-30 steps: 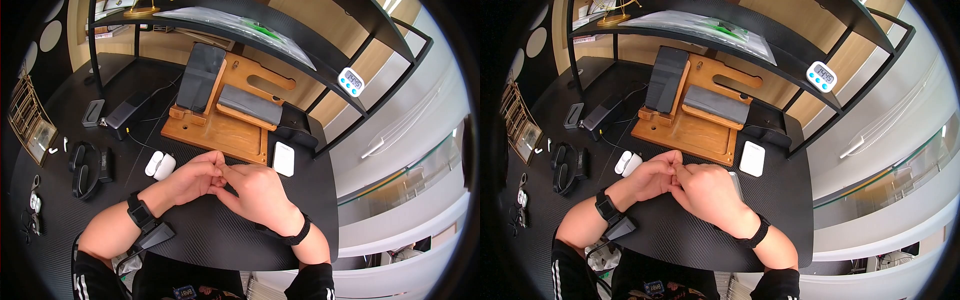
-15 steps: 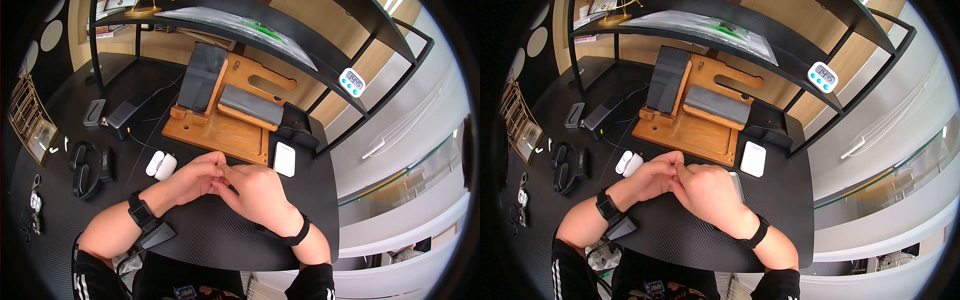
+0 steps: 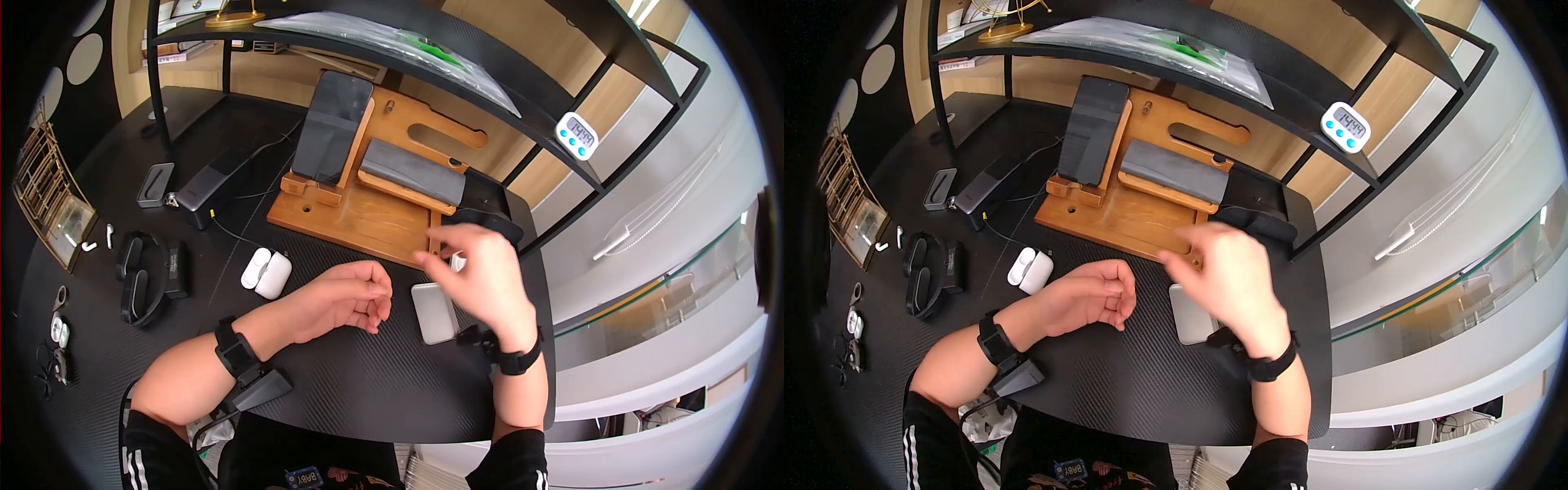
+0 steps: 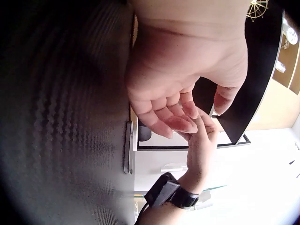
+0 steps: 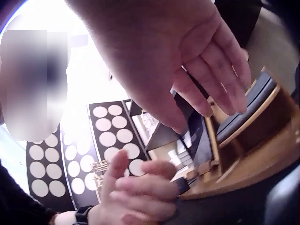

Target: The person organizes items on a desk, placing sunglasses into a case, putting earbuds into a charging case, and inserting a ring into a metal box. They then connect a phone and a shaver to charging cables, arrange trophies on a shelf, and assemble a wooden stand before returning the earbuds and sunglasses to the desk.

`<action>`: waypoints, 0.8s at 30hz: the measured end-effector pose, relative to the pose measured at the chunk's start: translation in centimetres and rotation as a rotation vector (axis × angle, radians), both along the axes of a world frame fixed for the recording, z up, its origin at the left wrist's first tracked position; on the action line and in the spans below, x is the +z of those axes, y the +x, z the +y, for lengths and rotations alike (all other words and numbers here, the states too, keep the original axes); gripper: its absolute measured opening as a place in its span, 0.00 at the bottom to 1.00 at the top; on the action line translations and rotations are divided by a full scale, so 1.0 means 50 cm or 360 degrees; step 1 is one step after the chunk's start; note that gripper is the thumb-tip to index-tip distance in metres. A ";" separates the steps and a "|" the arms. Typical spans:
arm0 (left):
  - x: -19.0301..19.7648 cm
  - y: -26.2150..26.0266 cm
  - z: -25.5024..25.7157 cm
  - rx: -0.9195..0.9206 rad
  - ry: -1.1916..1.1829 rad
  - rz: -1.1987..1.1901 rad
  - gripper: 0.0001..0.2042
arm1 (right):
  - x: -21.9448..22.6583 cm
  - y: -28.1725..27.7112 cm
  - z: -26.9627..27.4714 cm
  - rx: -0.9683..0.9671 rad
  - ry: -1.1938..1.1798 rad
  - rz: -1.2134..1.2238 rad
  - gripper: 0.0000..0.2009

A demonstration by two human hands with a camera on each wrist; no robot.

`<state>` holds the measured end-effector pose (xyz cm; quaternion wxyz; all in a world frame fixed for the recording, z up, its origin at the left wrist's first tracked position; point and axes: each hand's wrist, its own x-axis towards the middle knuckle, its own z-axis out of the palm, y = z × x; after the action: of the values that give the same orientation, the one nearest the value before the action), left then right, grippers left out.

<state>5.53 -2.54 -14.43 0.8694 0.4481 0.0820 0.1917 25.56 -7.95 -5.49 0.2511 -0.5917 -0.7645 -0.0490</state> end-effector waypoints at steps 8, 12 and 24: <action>0.001 0.001 -0.004 -0.0047 0.0031 0.0026 0.08 | -0.057 0.138 0.071 -0.0547 -0.0111 0.0313 0.32; 0.000 0.001 -0.004 -0.0067 0.0052 0.0049 0.08 | -0.107 0.187 0.096 -0.0590 -0.0129 0.0424 0.39; 0.003 0.001 -0.006 -0.0087 0.0092 0.0072 0.09 | -0.139 0.242 0.106 -0.0804 0.0031 0.0224 0.09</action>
<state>5.57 -2.85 -14.30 0.8589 0.4792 0.0838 0.1601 37.68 -2.67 -12.46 0.2892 -0.7633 -0.5727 -0.0761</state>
